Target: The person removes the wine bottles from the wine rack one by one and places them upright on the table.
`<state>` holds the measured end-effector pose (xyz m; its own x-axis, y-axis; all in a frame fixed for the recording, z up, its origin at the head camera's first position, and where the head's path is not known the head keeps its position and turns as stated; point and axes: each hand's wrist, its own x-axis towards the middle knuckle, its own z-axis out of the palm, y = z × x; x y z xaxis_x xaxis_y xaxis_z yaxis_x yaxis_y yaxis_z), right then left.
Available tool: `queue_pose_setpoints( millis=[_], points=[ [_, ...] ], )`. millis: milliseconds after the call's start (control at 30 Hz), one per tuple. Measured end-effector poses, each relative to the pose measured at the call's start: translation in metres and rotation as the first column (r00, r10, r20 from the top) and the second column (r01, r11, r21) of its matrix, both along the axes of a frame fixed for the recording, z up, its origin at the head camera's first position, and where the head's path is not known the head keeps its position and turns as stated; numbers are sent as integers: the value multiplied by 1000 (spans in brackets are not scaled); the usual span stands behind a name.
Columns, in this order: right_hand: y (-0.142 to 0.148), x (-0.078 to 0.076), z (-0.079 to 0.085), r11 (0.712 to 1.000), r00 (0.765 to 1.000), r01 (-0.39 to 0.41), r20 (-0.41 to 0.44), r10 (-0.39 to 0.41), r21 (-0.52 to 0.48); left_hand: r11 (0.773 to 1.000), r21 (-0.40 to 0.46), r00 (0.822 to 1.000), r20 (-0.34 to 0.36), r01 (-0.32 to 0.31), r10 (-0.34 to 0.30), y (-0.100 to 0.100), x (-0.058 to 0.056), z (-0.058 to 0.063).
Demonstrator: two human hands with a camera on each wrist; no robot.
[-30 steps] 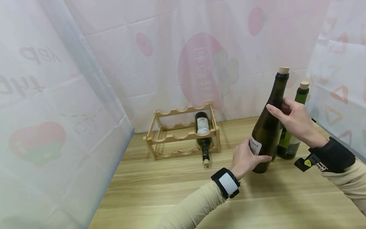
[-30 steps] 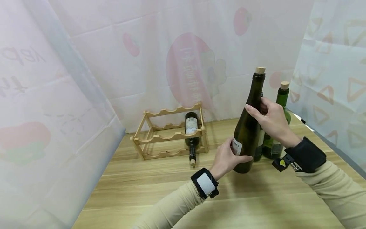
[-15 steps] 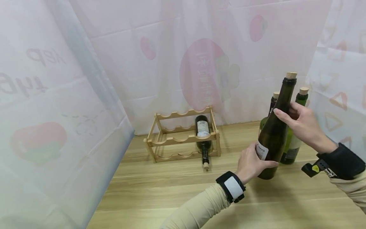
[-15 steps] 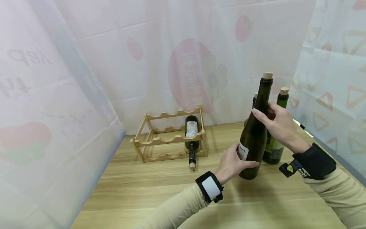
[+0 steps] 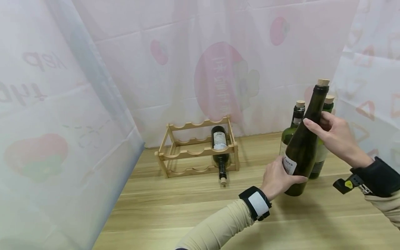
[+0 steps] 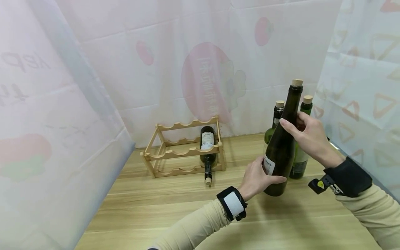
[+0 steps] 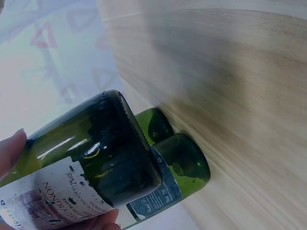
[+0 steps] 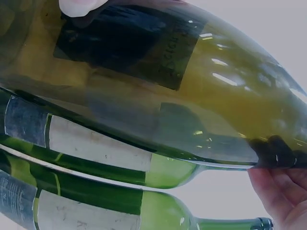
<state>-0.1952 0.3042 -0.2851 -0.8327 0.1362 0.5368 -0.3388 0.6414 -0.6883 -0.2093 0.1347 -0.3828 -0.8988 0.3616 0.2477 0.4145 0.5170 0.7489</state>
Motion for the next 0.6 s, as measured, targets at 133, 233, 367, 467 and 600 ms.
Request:
queue_pose_setpoints(
  millis=[133, 233, 367, 467, 600],
  points=[
    [1, -1, -1, 1000, 1000, -6, 1, 6, 0, 1000, 0, 1000, 1, 6, -6, 2, -3, -2],
    [4, 0, -2, 1000, 1000, 0, 13, 0, -3, 1000, 1, 1000, 8, 11, -11, 5, -3, -2],
    [7, 0, -2, 1000, 1000, 9, 23, -9, 1, 1000, 1, 1000, 24, 8, -8, 8, -2, -2],
    [10, 1, -1, 1000, 1000, 12, 15, -12, 1, 1000, -7, 1000, 27, 3, -2, 10, -2, -1],
    [13, 3, -2, 1000, 1000, 13, 2, -13, 0, 1000, -23, 1000, 11, 1, 0, 14, -1, -1]
  ],
)
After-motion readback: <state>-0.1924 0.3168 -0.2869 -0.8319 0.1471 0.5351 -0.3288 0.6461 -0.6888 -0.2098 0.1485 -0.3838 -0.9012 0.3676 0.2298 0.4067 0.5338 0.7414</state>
